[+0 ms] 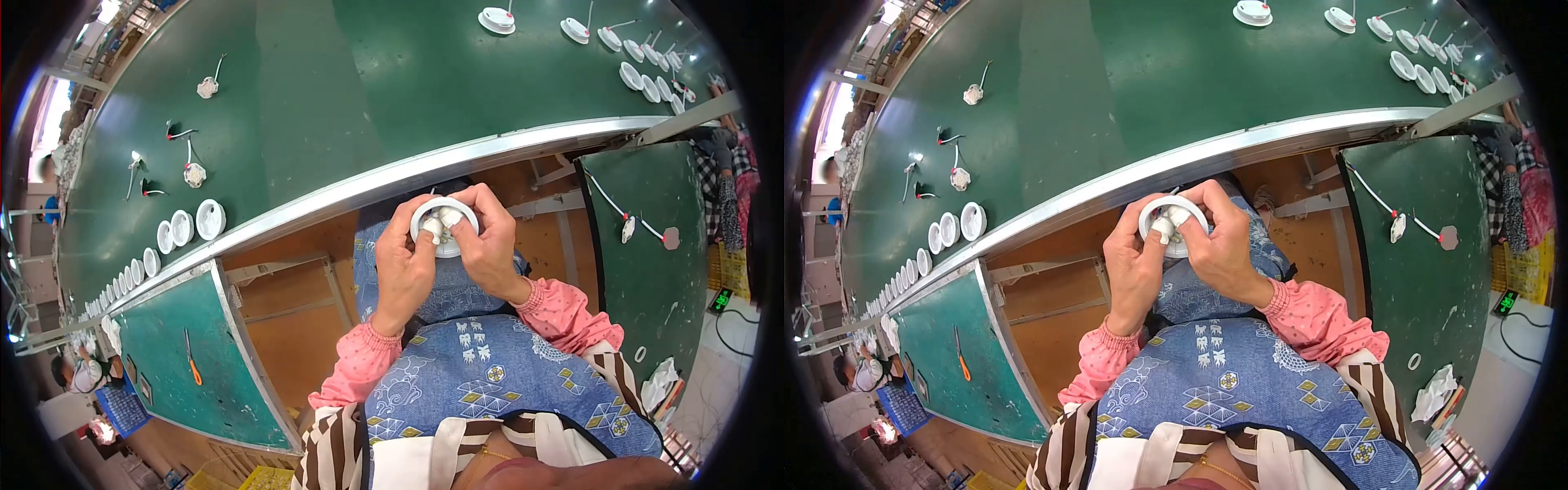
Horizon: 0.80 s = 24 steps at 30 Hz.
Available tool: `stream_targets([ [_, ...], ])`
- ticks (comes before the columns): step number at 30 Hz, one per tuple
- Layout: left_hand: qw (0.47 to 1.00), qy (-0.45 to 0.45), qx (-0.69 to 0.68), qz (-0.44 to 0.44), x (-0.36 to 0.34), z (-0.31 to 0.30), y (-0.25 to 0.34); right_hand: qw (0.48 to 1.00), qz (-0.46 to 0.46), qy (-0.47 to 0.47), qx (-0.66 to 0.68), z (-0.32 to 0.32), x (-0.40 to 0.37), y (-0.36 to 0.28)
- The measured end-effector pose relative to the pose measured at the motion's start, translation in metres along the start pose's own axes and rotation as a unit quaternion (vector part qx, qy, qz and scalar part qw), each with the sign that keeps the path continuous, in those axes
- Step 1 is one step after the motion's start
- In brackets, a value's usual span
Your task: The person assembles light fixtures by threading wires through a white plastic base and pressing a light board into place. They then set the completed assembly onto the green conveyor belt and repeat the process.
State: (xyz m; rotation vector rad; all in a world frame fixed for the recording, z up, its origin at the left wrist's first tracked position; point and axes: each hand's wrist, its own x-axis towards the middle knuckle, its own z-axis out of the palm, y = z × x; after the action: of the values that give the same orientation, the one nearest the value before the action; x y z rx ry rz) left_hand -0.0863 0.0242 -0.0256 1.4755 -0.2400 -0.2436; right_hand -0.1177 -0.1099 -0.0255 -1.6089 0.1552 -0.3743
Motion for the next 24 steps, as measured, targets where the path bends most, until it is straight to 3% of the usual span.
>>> stream_targets([
  [5, 0.998, 0.018, 0.051, -0.021, -0.001, 0.0, 0.004, 1.0, 0.011, 0.007, 0.004, 0.0, 0.0, 0.005],
  [14, 0.981, 0.079, 0.126, 0.122, 0.002, 0.007, -0.012, 0.999, -0.038, 0.028, -0.009, 0.001, 0.0, 0.006],
  [20, 0.984, 0.119, 0.108, 0.078, 0.0, 0.014, -0.007, 0.995, -0.092, 0.038, -0.032, 0.005, -0.003, 0.019],
  [24, 0.986, 0.104, 0.087, 0.095, 0.004, 0.013, -0.011, 0.996, -0.074, 0.045, -0.008, 0.006, 0.0, 0.021],
])
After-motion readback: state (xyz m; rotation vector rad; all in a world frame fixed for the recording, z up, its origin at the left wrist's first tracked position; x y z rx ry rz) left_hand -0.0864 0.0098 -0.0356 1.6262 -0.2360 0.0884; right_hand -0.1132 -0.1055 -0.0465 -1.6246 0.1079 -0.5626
